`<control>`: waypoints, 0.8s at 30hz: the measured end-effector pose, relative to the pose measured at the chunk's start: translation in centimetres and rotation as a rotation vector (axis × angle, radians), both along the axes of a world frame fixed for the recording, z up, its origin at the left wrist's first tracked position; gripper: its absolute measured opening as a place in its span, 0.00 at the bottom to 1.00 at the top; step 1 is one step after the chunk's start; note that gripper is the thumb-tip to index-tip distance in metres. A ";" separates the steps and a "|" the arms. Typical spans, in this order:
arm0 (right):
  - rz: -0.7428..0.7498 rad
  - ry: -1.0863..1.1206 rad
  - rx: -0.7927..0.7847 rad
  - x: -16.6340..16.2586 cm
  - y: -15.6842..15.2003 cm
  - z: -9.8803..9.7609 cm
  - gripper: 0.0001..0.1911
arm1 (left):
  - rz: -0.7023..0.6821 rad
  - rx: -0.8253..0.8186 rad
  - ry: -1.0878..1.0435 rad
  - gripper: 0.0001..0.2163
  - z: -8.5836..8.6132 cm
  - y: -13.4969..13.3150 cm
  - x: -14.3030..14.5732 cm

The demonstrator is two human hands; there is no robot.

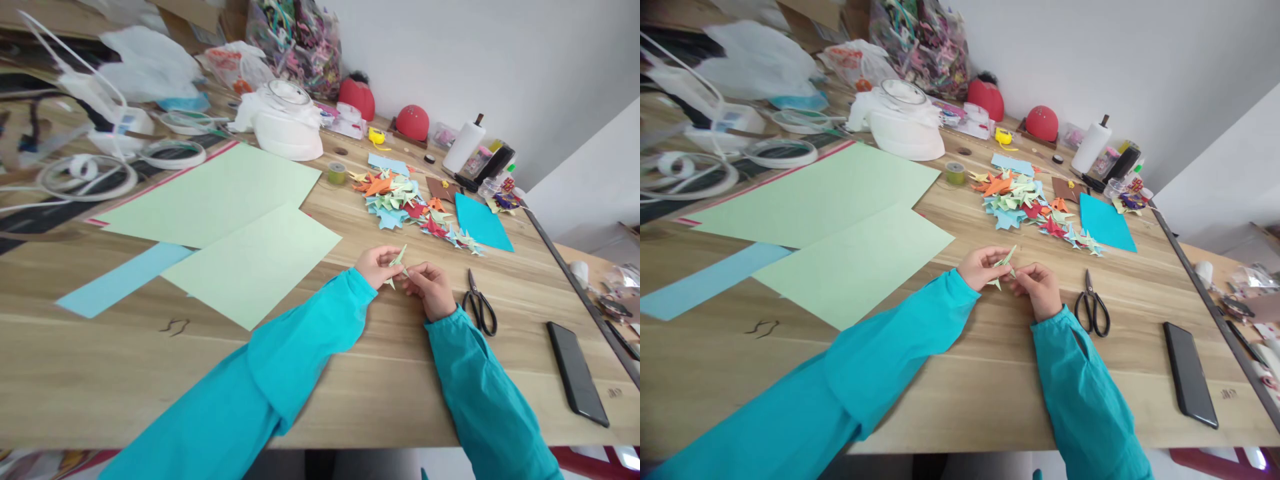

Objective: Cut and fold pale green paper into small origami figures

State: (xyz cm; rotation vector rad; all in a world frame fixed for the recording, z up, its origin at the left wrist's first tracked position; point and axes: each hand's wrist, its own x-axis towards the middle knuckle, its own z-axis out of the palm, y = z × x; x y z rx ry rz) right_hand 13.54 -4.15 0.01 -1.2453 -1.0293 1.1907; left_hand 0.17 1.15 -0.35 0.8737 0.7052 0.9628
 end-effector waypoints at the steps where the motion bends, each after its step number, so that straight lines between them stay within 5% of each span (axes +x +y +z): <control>1: 0.002 -0.002 0.002 0.0 0.0 0.0 0.11 | 0.005 0.022 0.008 0.22 0.0 0.0 0.0; 24: -0.081 0.090 0.119 -0.3 0.1 -0.2 0.15 | -0.038 0.104 0.045 0.17 0.3 -0.9 0.3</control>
